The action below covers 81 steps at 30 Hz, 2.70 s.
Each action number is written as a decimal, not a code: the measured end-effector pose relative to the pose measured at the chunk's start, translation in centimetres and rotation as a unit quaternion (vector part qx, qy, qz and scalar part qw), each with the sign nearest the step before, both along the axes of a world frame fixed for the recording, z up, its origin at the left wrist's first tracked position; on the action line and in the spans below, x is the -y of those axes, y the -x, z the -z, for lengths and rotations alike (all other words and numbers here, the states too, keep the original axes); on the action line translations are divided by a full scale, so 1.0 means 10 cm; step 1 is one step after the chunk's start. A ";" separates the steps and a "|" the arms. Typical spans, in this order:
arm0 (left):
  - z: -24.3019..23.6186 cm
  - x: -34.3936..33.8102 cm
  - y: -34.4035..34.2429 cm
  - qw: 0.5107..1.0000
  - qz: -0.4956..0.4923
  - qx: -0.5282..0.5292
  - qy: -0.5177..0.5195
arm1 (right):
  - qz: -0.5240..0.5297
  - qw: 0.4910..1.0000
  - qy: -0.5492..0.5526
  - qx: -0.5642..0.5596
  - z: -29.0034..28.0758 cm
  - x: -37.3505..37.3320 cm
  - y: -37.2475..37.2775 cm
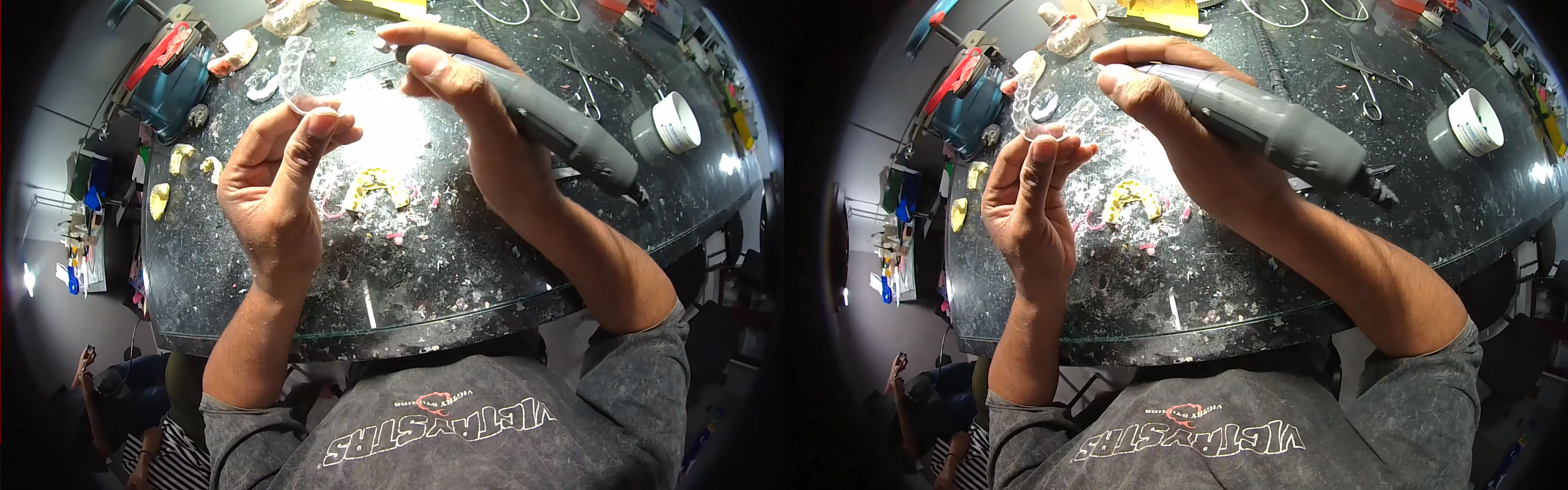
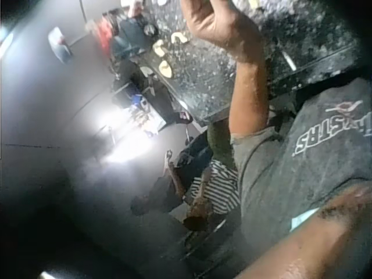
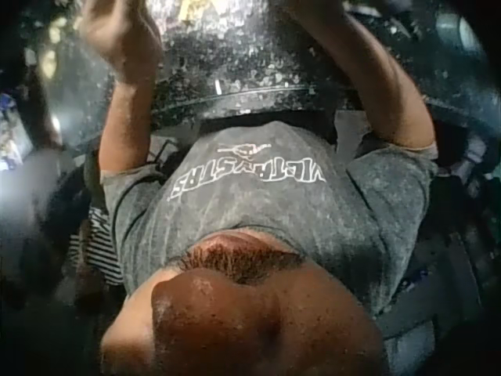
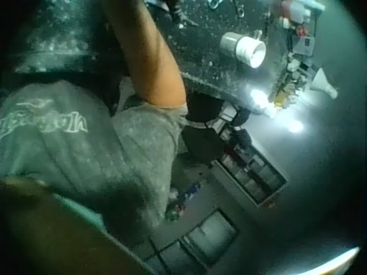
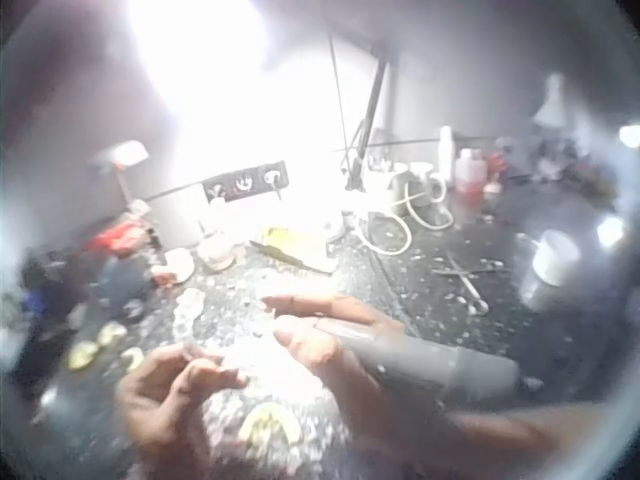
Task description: The person trims a clear dental retainer using a rotary tool, replaces the rotary tool's bit, resumes grinding the retainer, and then picks up sandpaper.
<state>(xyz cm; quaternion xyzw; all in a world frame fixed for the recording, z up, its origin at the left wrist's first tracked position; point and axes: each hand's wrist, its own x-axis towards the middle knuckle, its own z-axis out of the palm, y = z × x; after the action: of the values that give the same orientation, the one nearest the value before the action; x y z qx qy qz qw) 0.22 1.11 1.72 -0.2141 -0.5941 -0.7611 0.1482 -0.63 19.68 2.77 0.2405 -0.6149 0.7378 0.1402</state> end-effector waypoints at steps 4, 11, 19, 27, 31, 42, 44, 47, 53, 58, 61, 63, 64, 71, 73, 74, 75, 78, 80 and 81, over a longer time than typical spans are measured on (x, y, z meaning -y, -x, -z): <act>0.00 0.01 0.01 1.000 0.014 0.013 -0.005 | 0.034 0.996 -0.018 -0.087 0.00 -0.03 0.04; 0.00 0.00 0.04 1.000 0.018 -0.012 0.010 | 0.004 0.996 0.013 -0.092 0.06 0.01 0.04; 0.02 -0.01 0.00 0.999 0.027 -0.022 0.001 | 0.005 0.993 -0.017 -0.118 0.04 0.01 0.03; 0.01 -0.02 0.00 0.996 0.055 0.030 -0.062 | -0.003 0.994 -0.040 -0.101 0.01 0.02 -0.02; 0.00 -0.03 -0.01 0.996 0.045 0.041 -0.066 | 0.026 0.994 -0.082 -0.067 -0.02 0.00 -0.05; 0.00 -0.03 -0.02 0.999 0.018 0.022 -0.027 | -0.013 0.996 -0.024 -0.082 0.01 0.03 0.02; 0.00 -0.04 -0.02 1.000 0.014 0.012 -0.019 | 0.005 0.997 0.032 -0.065 -0.01 0.04 0.06; 0.00 -0.04 -0.02 0.999 -0.011 -0.043 0.025 | 0.043 0.991 0.110 -0.059 -0.02 0.06 0.09; -0.04 -0.03 -0.03 0.918 -0.124 -0.232 0.298 | -0.054 0.997 0.047 0.031 0.03 0.03 0.00; -0.05 -0.06 -0.05 0.995 0.026 -0.021 0.090 | -0.046 0.998 0.030 0.012 0.00 -0.01 0.07; -0.07 -0.04 -0.01 0.992 0.042 0.119 0.005 | -0.068 0.998 -0.001 -0.013 0.01 -0.06 0.10; -0.07 -0.04 0.00 0.987 0.071 0.141 0.003 | -0.091 0.995 -0.032 0.006 0.04 -0.07 0.10; -0.07 -0.03 0.00 0.981 0.098 0.167 0.008 | -0.075 0.996 -0.057 -0.005 0.07 -0.06 0.10; 0.01 -0.01 0.05 0.978 0.079 0.178 -0.074 | 0.015 0.999 0.005 -0.033 -0.17 -0.06 0.08; 0.03 -0.01 0.06 0.981 0.066 0.161 -0.089 | 0.061 0.982 -0.119 -0.131 -0.31 -0.13 0.01; 0.04 0.00 0.06 0.981 0.071 0.154 -0.092 | 0.086 0.963 -0.181 -0.178 -0.34 -0.13 -0.03; 0.04 0.00 0.05 0.985 0.064 0.127 -0.096 | 0.111 0.937 -0.242 -0.223 -0.35 -0.14 -0.07; 0.05 0.00 0.02 0.990 0.047 0.092 -0.100 | 0.088 0.974 -0.126 -0.167 -0.19 0.00 -0.16; 0.04 -0.01 0.00 0.993 0.025 0.072 -0.093 | 0.087 0.962 -0.172 -0.193 -0.05 0.06 -0.17; 0.04 -0.01 -0.01 0.993 0.026 0.072 -0.093 | 0.086 0.955 -0.193 -0.206 0.01 0.08 -0.15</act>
<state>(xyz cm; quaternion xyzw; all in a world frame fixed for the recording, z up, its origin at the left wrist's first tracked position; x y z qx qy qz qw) 0.29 1.18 1.29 -0.1595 -0.5241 -0.8301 0.1040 0.85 18.90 2.71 0.3561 -0.7218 0.5243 0.2781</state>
